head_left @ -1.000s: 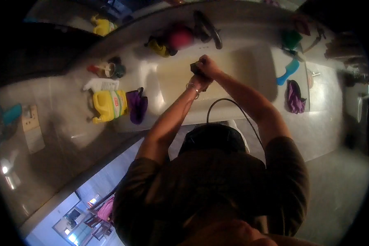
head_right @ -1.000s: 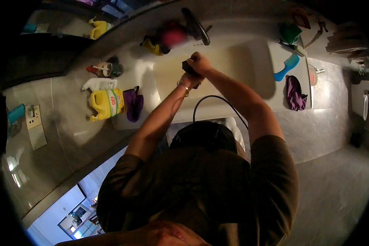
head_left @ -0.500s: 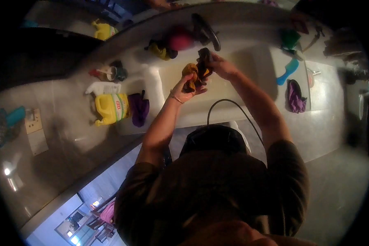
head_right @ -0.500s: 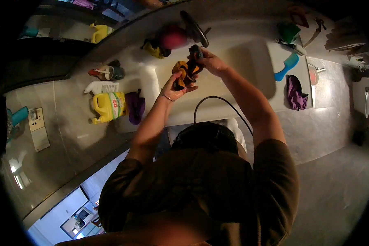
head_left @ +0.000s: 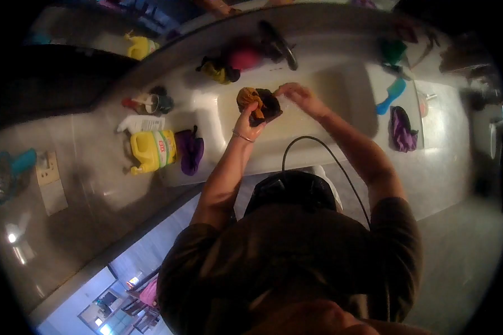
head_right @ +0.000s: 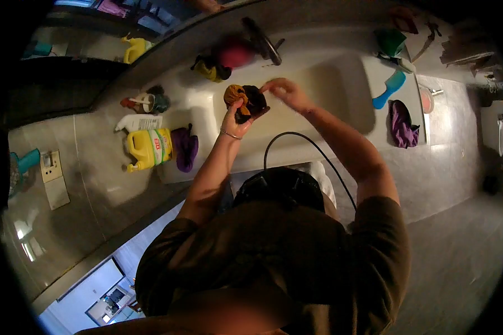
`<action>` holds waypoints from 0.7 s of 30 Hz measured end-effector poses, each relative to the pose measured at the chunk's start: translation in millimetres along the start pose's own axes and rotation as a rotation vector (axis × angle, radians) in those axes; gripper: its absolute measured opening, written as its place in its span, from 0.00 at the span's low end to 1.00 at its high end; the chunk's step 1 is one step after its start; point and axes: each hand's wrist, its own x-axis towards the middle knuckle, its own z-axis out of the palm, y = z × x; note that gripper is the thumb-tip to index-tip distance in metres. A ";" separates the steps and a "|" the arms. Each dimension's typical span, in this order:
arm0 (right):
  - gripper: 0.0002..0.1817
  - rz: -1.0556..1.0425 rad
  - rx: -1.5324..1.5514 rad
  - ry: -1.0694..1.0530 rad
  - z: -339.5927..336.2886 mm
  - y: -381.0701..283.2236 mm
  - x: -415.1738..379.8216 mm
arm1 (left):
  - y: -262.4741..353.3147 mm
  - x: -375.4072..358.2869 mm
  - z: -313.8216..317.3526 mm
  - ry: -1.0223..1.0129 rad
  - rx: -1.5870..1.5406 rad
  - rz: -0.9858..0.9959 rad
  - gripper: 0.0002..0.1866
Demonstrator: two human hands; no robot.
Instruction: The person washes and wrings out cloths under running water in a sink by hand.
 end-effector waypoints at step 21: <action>0.10 0.234 1.178 -0.070 -13.4 -63.1 56.5 | -4.7 -29.9 73.3 -0.298 0.280 -0.333 0.36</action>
